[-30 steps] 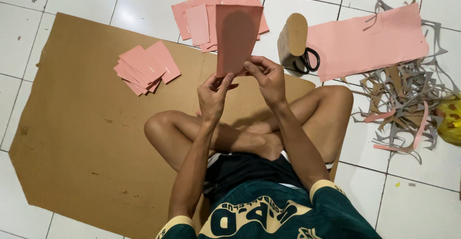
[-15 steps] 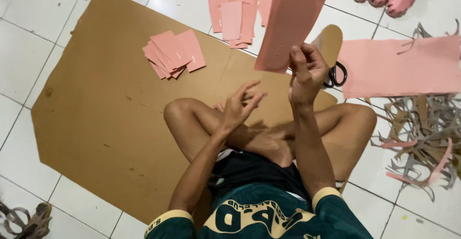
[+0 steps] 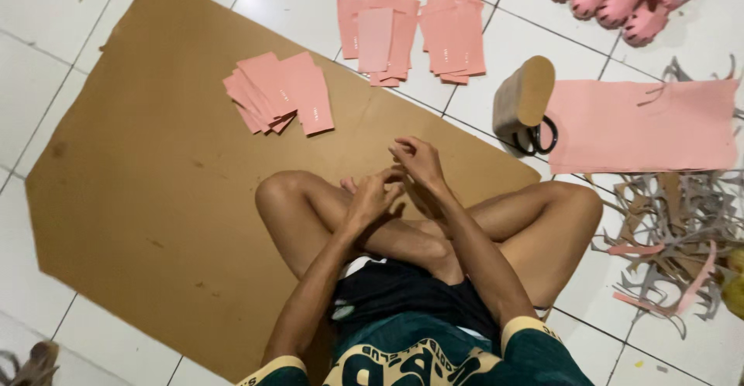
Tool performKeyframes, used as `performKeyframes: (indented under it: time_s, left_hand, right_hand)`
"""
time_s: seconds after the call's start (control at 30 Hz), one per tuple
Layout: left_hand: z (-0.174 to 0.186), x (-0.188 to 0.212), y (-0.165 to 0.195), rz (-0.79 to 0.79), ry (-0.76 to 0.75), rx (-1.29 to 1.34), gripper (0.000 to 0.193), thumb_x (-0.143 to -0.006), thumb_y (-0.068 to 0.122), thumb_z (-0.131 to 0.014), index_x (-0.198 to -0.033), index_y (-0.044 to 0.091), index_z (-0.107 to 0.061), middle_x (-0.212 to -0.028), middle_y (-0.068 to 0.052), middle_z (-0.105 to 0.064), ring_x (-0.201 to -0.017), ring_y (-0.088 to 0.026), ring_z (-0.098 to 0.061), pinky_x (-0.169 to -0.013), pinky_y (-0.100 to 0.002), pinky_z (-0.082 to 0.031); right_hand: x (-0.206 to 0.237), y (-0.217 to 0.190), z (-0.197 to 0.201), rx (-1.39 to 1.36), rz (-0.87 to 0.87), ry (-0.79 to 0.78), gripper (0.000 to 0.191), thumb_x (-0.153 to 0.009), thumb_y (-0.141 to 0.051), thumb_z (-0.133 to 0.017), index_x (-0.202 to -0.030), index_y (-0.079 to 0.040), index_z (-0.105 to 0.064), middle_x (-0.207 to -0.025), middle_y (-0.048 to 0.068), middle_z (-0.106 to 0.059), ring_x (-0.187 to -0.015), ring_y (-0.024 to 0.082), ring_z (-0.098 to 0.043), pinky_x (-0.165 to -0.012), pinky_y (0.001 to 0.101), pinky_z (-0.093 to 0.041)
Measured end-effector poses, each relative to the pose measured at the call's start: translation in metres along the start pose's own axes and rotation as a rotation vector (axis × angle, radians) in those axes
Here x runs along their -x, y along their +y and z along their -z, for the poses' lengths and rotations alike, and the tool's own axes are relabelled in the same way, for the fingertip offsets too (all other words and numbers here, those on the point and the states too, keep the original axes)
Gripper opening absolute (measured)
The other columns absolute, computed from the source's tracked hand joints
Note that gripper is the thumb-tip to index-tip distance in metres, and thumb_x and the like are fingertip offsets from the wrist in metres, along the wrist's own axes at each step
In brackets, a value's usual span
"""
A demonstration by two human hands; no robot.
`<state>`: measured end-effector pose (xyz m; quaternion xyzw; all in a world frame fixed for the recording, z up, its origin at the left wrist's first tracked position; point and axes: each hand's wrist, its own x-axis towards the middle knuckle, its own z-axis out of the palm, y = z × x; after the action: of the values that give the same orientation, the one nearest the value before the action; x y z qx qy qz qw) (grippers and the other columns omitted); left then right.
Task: The person sits on the floor and repeatedly places a shoe insole onto a pink rectangular sheet, presses it down, and then removes it. This process is repeated multiple times with different sheets.
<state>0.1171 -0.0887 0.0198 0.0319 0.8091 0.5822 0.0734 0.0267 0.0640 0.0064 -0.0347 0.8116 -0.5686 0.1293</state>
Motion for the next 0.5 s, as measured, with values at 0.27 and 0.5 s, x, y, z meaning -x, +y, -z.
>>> performKeyframes:
  time_s: [0.27, 0.5]
  left_hand:
    - [-0.030, -0.095, -0.008, -0.113, 0.205, -0.182, 0.025, -0.095, 0.017, -0.070, -0.113, -0.001, -0.072, -0.103, -0.023, -0.076, -0.096, -0.036, -0.075, -0.081, -0.041, -0.060]
    - [-0.040, -0.098, -0.007, -0.032, 0.205, -0.259, 0.021, -0.093, 0.016, -0.069, -0.107, 0.001, -0.074, -0.096, -0.020, -0.076, -0.091, -0.036, -0.076, -0.078, -0.043, -0.059]
  right_hand:
    - [0.029, 0.001, 0.161, 0.187, 0.123, 0.709, 0.029, -0.098, -0.026, -0.076, -0.115, -0.002, -0.073, -0.102, 0.013, -0.076, -0.090, 0.022, -0.073, -0.082, 0.0329, -0.059]
    - [-0.026, -0.002, 0.216, 0.575, 0.220, 0.726, 0.075, -0.085, -0.030, -0.085, -0.141, 0.005, -0.050, -0.134, 0.030, -0.060, -0.120, 0.046, -0.059, -0.098, 0.0488, -0.050]
